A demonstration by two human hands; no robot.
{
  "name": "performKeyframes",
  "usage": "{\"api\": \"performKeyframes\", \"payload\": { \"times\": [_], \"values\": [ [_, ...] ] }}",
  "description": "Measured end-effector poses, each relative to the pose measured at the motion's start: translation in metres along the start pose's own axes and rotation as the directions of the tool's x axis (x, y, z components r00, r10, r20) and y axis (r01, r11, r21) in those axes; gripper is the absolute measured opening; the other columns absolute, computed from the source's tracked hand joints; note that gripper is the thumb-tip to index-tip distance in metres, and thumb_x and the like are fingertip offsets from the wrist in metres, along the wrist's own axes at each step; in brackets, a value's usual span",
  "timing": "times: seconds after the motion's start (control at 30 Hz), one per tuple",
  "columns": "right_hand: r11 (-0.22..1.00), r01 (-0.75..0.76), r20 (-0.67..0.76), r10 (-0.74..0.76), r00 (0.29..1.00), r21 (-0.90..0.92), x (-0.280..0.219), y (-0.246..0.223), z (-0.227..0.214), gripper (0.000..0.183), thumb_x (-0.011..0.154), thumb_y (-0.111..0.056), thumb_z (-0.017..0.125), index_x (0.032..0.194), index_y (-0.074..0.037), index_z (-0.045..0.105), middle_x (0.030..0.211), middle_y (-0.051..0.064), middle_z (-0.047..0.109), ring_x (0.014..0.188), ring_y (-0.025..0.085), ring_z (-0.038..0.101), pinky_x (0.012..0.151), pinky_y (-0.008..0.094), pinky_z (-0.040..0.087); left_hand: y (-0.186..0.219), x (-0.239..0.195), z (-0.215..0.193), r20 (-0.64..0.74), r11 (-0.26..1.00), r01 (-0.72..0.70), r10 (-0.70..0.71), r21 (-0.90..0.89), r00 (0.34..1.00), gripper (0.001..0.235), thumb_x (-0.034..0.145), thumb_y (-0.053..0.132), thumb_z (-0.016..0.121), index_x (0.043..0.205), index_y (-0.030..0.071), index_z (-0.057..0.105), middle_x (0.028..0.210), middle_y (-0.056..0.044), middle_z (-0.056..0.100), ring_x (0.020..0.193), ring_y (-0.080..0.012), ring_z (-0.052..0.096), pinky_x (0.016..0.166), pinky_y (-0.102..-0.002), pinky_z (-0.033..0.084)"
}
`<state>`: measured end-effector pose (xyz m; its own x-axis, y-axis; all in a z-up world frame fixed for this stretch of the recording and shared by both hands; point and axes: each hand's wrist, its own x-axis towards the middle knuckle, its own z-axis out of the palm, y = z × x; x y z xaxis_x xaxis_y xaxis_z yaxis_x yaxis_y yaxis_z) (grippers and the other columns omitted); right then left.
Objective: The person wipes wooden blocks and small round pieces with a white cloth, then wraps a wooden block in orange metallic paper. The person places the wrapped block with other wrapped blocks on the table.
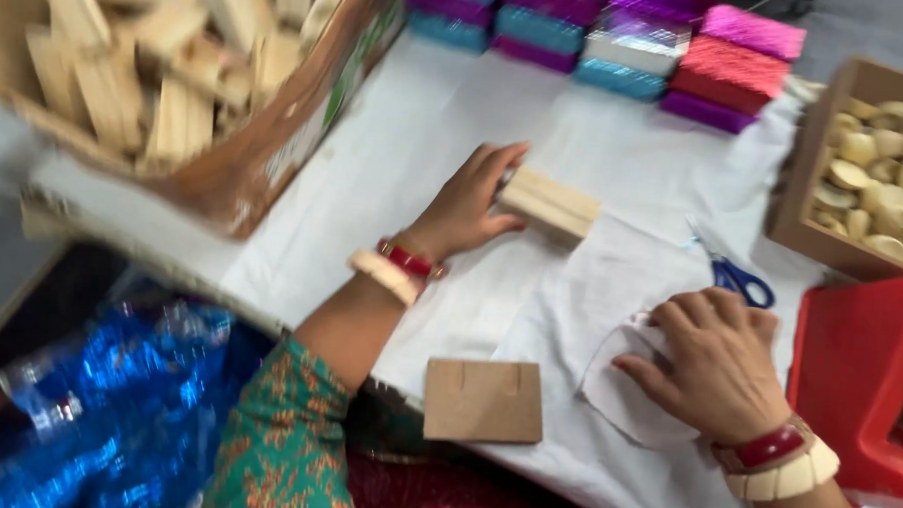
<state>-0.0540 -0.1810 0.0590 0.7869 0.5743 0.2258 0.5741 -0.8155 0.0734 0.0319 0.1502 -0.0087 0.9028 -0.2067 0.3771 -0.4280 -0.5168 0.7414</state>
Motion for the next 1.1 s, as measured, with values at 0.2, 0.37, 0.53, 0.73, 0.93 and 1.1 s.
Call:
{"api": "performKeyframes", "payload": {
  "times": [0.2, 0.37, 0.53, 0.73, 0.93, 1.1],
  "values": [
    [0.973, 0.093, -0.168, -0.057, 0.984, 0.212, -0.001, -0.029, -0.014, 0.030, 0.083, -0.032, 0.075, 0.106, -0.012, 0.071, 0.115, 0.002, 0.069, 0.114, 0.026, 0.061, 0.102, 0.042, 0.035, -0.018, 0.005, 0.012, -0.131, 0.981, -0.180, 0.189, 0.077, 0.973, 0.111, 0.065, 0.023, 0.099, 0.152, 0.009, 0.032, 0.128, -0.015, 0.049, 0.115, -0.0336, 0.056, 0.104, -0.043, 0.051],
    [0.636, 0.442, -0.205, -0.413, 0.887, 0.632, -0.003, -0.063, -0.011, 0.038, 0.069, -0.025, 0.078, 0.103, -0.008, 0.072, 0.105, 0.013, 0.069, 0.103, 0.028, 0.066, 0.091, 0.039, 0.051, -0.018, 0.010, 0.006, -0.097, 0.992, -0.108, 0.114, 0.060, 0.989, 0.111, 0.076, 0.052, 0.091, 0.151, 0.003, 0.027, 0.130, -0.022, 0.048, 0.112, -0.0361, 0.056, 0.099, -0.045, 0.049],
    [0.392, 0.442, -0.066, -0.684, 0.726, 0.807, -0.026, -0.038, 0.018, 0.029, 0.078, -0.021, 0.071, 0.102, -0.007, 0.076, 0.100, 0.007, 0.080, 0.093, 0.024, 0.075, 0.079, 0.040, 0.057, -0.019, 0.013, 0.010, -0.163, 0.981, -0.171, 0.184, 0.090, 0.969, 0.104, 0.080, 0.051, 0.088, 0.152, 0.003, 0.030, 0.129, -0.022, 0.051, 0.116, -0.0393, 0.056, 0.101, -0.046, 0.049],
    [-0.059, 0.442, -0.330, -0.755, 0.567, 0.895, -0.007, -0.059, 0.041, 0.017, 0.091, -0.007, 0.061, 0.094, 0.004, 0.073, 0.090, 0.016, 0.072, 0.079, 0.031, 0.073, 0.069, 0.043, 0.060, -0.026, 0.007, 0.008, -0.135, 0.981, -0.050, 0.075, 0.187, 0.988, 0.101, 0.077, 0.049, 0.087, 0.148, 0.001, 0.033, 0.126, -0.024, 0.053, 0.115, -0.0411, 0.057, 0.100, -0.048, 0.048],
    [0.480, 0.634, -0.426, -0.478, 0.768, 0.606, 0.026, -0.097, -0.013, 0.005, 0.087, -0.007, 0.071, 0.091, -0.004, 0.072, 0.090, 0.011, 0.069, 0.077, 0.028, 0.069, 0.070, 0.039, 0.057, -0.027, 0.019, 0.022, -0.090, 0.967, -0.123, 0.146, 0.221, 0.985, 0.091, 0.075, 0.050, 0.086, 0.141, 0.004, 0.043, 0.119, -0.019, 0.063, 0.111, -0.0390, 0.061, 0.098, -0.049, 0.049],
    [0.842, 0.523, -0.510, -0.395, 0.764, 0.133, 0.125, -0.061, 0.031, 0.030, 0.098, -0.019, 0.076, 0.126, -0.010, 0.068, 0.124, 0.012, 0.064, 0.119, 0.031, 0.058, 0.106, 0.042, 0.043, -0.085, 0.036, 0.033, -0.282, 0.955, -0.235, 0.280, 0.183, 0.918, 0.079, 0.079, 0.038, 0.083, 0.142, 0.007, 0.048, 0.111, -0.019, 0.073, 0.101, -0.0377, 0.071, 0.087, -0.046, 0.056]
  ]
}}
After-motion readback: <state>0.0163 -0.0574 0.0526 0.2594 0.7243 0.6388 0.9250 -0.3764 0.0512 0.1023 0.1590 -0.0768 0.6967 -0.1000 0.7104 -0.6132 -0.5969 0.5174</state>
